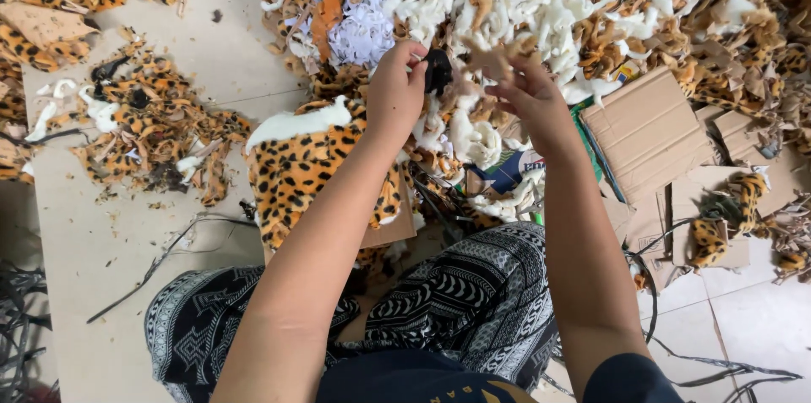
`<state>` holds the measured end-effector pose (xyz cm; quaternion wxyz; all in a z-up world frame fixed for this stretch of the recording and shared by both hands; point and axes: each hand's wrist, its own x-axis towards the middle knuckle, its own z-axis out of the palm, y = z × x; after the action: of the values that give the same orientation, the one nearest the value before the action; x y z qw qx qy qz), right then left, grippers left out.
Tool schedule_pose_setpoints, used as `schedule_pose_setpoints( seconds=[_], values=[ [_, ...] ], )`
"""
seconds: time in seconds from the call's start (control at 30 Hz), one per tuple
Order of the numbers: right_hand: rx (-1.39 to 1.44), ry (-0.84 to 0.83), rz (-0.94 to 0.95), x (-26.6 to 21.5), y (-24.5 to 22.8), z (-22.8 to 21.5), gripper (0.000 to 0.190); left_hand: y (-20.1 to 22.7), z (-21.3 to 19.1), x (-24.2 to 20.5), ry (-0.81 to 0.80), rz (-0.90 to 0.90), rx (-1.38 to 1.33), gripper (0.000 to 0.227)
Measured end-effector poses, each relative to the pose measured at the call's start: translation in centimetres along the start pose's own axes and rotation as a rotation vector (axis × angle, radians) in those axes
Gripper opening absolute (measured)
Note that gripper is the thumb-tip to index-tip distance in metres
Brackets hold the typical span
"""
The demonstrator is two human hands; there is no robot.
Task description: Stuffing leopard-print fabric with foam and tying it with a cord
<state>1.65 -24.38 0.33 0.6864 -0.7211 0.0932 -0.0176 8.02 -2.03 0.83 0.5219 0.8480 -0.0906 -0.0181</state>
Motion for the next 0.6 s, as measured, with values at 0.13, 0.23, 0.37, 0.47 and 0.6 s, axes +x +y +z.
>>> schedule_pose_setpoints(
  seconds=[0.13, 0.23, 0.37, 0.47, 0.6],
  values=[
    [-0.273, -0.112, 0.066, 1.3, 6.5, 0.6, 0.04, -0.1, 0.9, 0.4, -0.018, 0.026, -0.02, 0.012],
    [-0.855, -0.135, 0.112, 4.7, 17.4, -0.9, 0.062, 0.4, 1.5, -0.2, -0.072, 0.03, 0.018, 0.011],
    [-1.088, -0.109, 0.34, 2.5, 17.4, -0.9, 0.07, -0.3, 2.1, -1.1, -0.128, 0.103, 0.181, 0.012],
    [-0.89, -0.018, 0.411, 0.7, 10.9, -1.0, 0.073, -1.6, 3.6, -2.3, -0.196, 0.244, 0.223, 0.013],
    [-0.283, 0.086, 0.432, -1.3, 2.2, -0.6, 0.053, -1.4, 5.5, -4.6, -0.415, 0.564, 0.375, 0.041]
  ],
)
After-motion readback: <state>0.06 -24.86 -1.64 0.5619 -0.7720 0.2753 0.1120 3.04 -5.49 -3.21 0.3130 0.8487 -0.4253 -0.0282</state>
